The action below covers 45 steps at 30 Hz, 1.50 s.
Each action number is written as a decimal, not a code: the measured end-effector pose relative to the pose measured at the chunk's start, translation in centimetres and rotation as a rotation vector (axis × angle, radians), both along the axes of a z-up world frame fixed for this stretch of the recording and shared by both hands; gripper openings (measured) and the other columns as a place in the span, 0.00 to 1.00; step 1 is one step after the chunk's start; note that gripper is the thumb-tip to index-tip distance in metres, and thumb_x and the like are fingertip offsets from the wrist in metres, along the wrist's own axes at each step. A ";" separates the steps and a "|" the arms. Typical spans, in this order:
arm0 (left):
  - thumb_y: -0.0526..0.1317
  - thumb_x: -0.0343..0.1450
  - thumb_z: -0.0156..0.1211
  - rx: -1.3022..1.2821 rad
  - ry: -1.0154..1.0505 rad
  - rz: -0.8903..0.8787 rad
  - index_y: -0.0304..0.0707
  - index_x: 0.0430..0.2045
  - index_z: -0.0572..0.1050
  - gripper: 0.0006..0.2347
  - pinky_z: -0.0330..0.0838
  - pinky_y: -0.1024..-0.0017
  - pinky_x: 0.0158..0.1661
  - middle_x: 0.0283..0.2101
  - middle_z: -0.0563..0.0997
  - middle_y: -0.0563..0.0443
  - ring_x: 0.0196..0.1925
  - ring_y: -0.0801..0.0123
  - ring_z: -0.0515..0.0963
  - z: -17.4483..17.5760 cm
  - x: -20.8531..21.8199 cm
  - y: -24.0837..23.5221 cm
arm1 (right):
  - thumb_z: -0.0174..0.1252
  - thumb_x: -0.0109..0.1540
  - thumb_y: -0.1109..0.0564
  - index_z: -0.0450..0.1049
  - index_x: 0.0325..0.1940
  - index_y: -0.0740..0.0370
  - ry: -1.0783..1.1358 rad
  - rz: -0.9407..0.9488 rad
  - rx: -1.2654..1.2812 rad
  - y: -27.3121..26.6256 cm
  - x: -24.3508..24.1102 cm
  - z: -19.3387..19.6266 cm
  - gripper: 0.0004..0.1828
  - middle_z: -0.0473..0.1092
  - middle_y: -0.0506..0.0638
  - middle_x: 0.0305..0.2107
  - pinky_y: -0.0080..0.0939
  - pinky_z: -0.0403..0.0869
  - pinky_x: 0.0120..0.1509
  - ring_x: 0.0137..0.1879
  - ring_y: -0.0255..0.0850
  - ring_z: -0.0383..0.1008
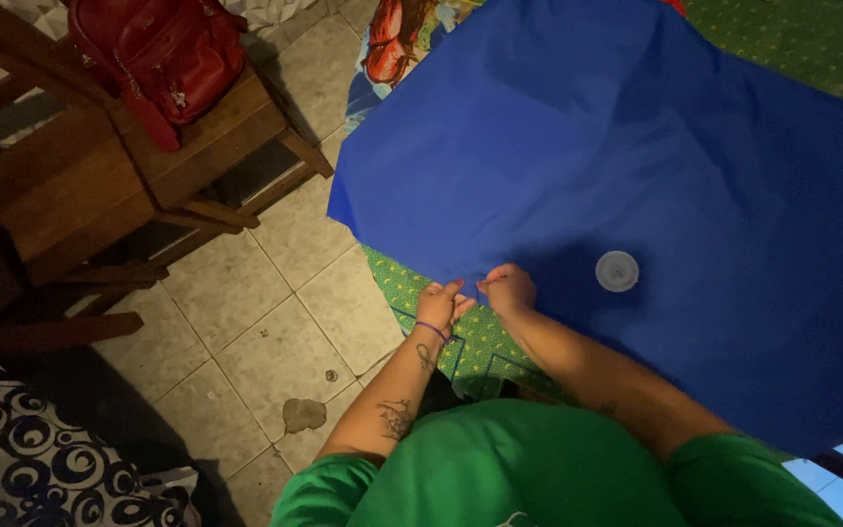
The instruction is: Pinning a blue fabric onto a green patterned base and then cutting it with scissors along a specific line.
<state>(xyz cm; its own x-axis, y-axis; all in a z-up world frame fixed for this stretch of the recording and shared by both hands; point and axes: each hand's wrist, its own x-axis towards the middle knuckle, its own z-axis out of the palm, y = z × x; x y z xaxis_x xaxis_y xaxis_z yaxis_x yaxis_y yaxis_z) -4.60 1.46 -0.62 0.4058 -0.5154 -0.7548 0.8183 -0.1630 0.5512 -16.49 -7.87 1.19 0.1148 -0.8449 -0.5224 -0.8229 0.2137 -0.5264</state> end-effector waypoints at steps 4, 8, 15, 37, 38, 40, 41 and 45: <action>0.32 0.72 0.70 0.005 0.022 0.008 0.35 0.27 0.61 0.17 0.90 0.52 0.37 0.22 0.68 0.51 0.25 0.59 0.85 -0.8 0.1 0.1 | 0.81 0.51 0.55 0.82 0.36 0.53 -0.173 -0.167 -0.042 0.9 -0.5 -2.5 0.14 0.84 0.47 0.32 0.40 0.80 0.53 0.47 0.44 0.86; 0.33 0.72 0.71 0.010 0.027 0.001 0.35 0.30 0.64 0.15 0.90 0.50 0.41 0.24 0.74 0.49 0.28 0.61 0.86 -2.9 -0.1 0.2 | 0.82 0.48 0.51 0.82 0.34 0.45 -0.106 -0.106 -0.068 1.1 -0.7 -1.9 0.15 0.84 0.42 0.30 0.39 0.80 0.50 0.44 0.43 0.86; 0.34 0.72 0.72 -0.006 0.033 -0.025 0.37 0.30 0.66 0.14 0.90 0.54 0.40 0.26 0.80 0.48 0.30 0.63 0.87 -3.5 0.1 0.4 | 0.80 0.48 0.60 0.77 0.39 0.54 -0.318 -0.167 0.010 1.4 -0.1 -0.6 0.21 0.84 0.46 0.31 0.34 0.76 0.48 0.40 0.40 0.85; 0.34 0.71 0.73 -0.015 0.029 -0.024 0.39 0.25 0.61 0.18 0.88 0.51 0.39 0.20 0.67 0.54 0.23 0.64 0.82 -1.2 0.2 0.2 | 0.80 0.47 0.59 0.78 0.38 0.52 -0.274 -0.102 0.013 0.4 -0.7 -1.2 0.21 0.82 0.43 0.29 0.34 0.73 0.50 0.40 0.39 0.84; 0.34 0.71 0.74 -0.013 0.027 -0.018 0.40 0.25 0.61 0.19 0.88 0.51 0.39 0.20 0.67 0.53 0.24 0.64 0.82 -1.4 0.1 0.2 | 0.80 0.47 0.61 0.78 0.39 0.54 -0.330 -0.132 0.039 0.4 -0.5 -0.5 0.21 0.83 0.45 0.29 0.32 0.73 0.51 0.40 0.39 0.84; 0.34 0.71 0.74 -0.011 0.025 -0.014 0.40 0.25 0.61 0.19 0.88 0.51 0.39 0.20 0.67 0.53 0.24 0.63 0.83 -1.6 0.1 0.2 | 0.80 0.46 0.62 0.78 0.40 0.56 -0.386 -0.165 0.065 0.5 -0.2 0.9 0.21 0.83 0.46 0.30 0.31 0.73 0.51 0.40 0.40 0.84; 0.34 0.70 0.74 -0.010 0.026 -0.010 0.40 0.24 0.61 0.19 0.89 0.51 0.38 0.19 0.68 0.52 0.23 0.63 0.83 -1.6 0.2 0.3 | 0.79 0.47 0.64 0.79 0.40 0.56 -0.412 -0.171 0.062 0.6 -0.2 1.6 0.21 0.83 0.46 0.29 0.30 0.75 0.50 0.39 0.38 0.85; 0.34 0.71 0.75 0.013 0.041 0.007 0.39 0.26 0.61 0.19 0.89 0.52 0.36 0.19 0.64 0.55 0.21 0.66 0.78 -1.6 0.3 0.3 | 0.75 0.51 0.71 0.75 0.43 0.66 -0.578 -0.177 0.103 0.7 -0.8 0.2 0.20 0.84 0.58 0.35 0.39 0.79 0.56 0.44 0.45 0.86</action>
